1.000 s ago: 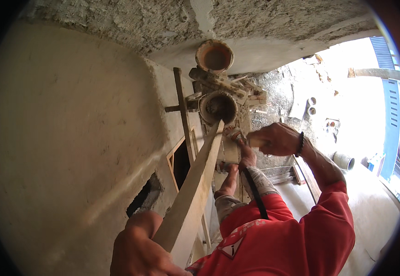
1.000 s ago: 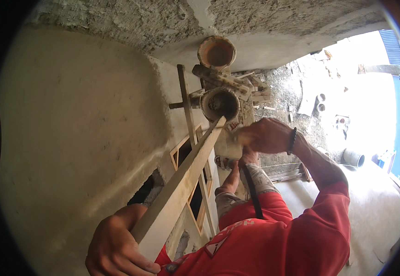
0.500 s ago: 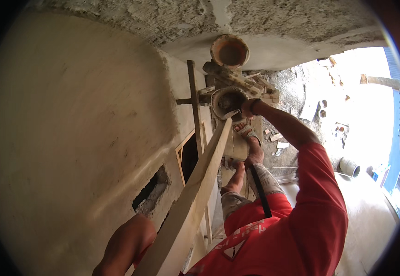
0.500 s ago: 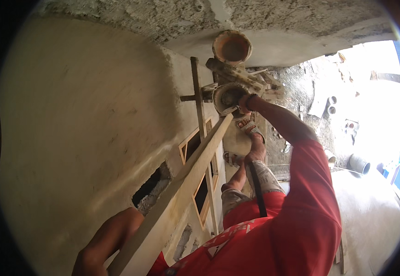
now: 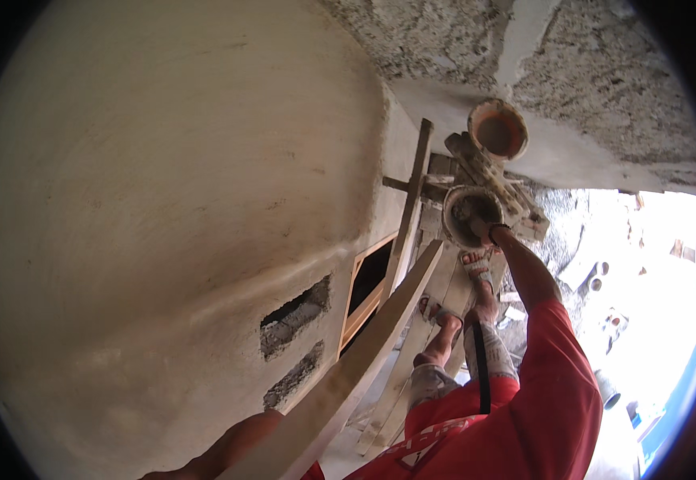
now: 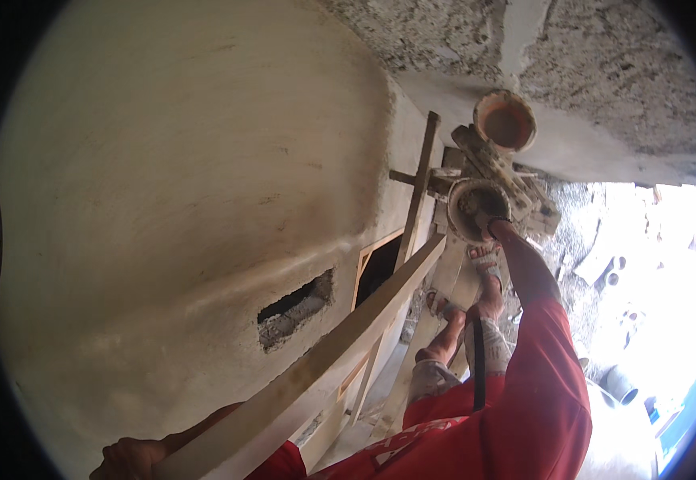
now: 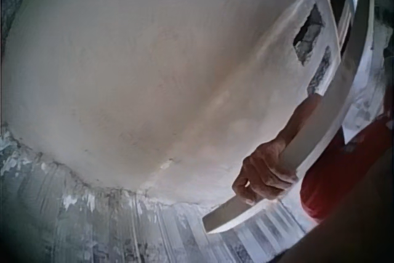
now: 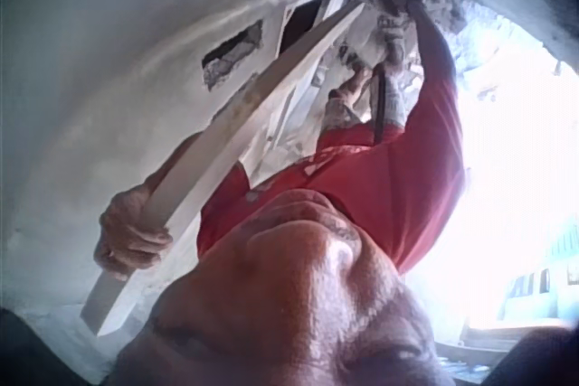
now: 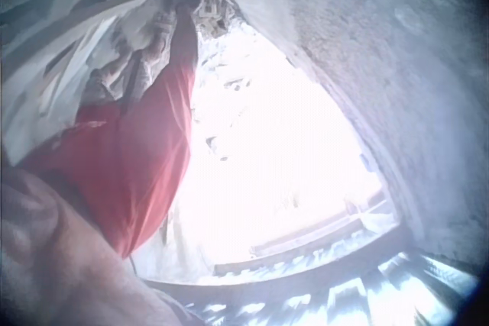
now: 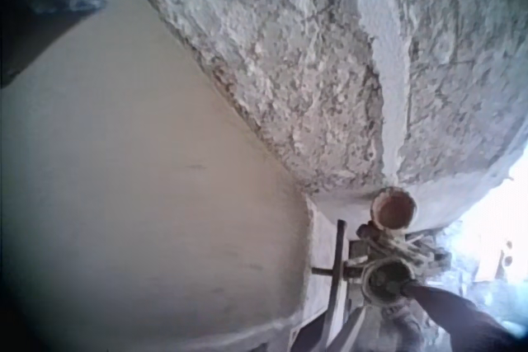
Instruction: The person applies plaster to a wall using a long level and a trowel. The person slides the level across the wet plaster to flatten it, then scoops more plaster from a bucket with the trowel and applies it to gaps in the wall surface.
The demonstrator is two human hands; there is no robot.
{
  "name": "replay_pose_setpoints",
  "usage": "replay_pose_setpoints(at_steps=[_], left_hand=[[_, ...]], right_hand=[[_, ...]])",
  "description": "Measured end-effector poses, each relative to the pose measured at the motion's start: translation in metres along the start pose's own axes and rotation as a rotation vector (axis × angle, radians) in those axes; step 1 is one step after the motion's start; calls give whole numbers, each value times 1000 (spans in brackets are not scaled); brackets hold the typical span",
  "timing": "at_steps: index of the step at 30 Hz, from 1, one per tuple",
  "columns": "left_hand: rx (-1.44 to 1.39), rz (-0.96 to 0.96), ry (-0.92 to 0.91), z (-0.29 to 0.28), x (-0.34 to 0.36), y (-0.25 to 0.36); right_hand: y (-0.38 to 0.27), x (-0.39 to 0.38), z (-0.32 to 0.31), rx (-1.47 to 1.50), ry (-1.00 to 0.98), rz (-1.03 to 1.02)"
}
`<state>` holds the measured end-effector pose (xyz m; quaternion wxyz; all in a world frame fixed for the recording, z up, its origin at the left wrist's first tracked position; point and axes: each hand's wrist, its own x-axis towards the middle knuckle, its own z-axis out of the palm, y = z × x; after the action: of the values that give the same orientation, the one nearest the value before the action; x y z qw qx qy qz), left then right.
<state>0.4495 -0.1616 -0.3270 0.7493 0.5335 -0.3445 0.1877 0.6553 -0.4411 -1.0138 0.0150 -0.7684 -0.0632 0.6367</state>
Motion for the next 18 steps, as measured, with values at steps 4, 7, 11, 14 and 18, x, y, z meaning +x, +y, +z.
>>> replay_pose_setpoints(at_steps=[4,7,11,14,18], left_hand=[[117,-125,47,-4,-12,21],[192,-197,76,-4,-20,42],[343,-79,256,3,-41,62],[488,-34,294,13,-66,98],[692,25,311,27,-92,140]], right_hand=[[-9,-5,-19,-44,528,-143],[-24,-12,-11,46,912,-307],[-19,-14,41,-170,764,-398],[-59,-67,122,1027,-278,-289],[-151,-275,139,1735,-686,-271]])
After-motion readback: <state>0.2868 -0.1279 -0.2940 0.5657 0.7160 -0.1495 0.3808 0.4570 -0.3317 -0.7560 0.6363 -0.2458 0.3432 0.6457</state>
